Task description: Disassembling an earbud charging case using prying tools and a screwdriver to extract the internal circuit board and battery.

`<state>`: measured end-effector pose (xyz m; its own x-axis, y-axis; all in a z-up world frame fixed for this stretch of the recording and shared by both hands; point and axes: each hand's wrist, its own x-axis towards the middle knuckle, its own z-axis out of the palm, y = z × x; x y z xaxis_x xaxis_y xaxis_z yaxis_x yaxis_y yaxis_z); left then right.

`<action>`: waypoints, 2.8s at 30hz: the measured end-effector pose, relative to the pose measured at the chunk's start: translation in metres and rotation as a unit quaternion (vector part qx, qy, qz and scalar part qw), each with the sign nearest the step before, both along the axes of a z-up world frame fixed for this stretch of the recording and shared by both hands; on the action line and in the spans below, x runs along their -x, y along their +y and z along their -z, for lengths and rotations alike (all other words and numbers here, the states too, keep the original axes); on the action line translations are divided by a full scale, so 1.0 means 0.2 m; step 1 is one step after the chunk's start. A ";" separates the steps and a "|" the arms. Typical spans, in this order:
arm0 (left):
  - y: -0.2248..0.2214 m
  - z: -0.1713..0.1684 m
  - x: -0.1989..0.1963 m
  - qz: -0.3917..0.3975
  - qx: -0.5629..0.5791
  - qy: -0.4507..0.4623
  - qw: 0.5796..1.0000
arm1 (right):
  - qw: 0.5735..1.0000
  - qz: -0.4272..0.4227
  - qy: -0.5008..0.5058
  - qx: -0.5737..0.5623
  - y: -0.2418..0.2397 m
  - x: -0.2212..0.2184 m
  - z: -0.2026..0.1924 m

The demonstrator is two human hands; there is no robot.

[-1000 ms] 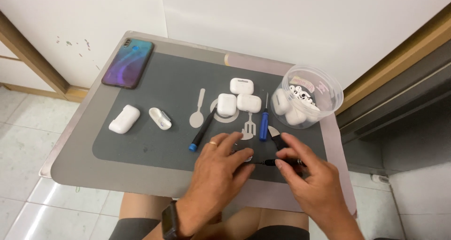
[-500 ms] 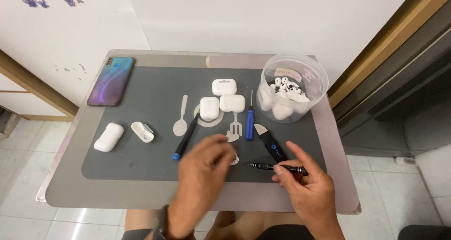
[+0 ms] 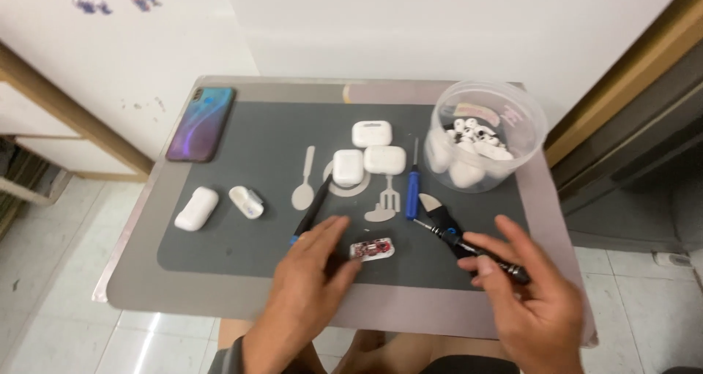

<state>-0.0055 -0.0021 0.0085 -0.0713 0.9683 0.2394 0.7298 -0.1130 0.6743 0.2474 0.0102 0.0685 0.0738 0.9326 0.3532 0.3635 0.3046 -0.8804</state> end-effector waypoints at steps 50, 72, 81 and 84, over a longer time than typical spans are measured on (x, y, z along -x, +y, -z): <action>-0.03 -0.04 -0.01 0.046 -0.094 -0.041 0.994 | 0.916 -0.144 -0.283 -0.247 0.11 0.28 -0.12; -0.02 -0.09 -0.01 0.066 -0.136 -0.033 0.988 | 0.820 -0.320 -0.395 -0.263 0.24 0.41 -0.35; -0.01 -0.09 -0.02 0.063 -0.175 -0.032 0.982 | 0.822 -0.439 -0.332 -0.149 0.19 0.46 -0.38; -0.03 -0.08 -0.01 0.073 -0.162 -0.067 0.982 | 0.843 -0.369 -0.350 -0.174 0.17 0.49 -0.35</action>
<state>-0.0031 -0.0076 0.0255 0.0117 0.8453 0.5342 0.5975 -0.4343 0.6741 0.1492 0.0448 0.1389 -0.8220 0.4643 0.3298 0.3556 0.8708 -0.3396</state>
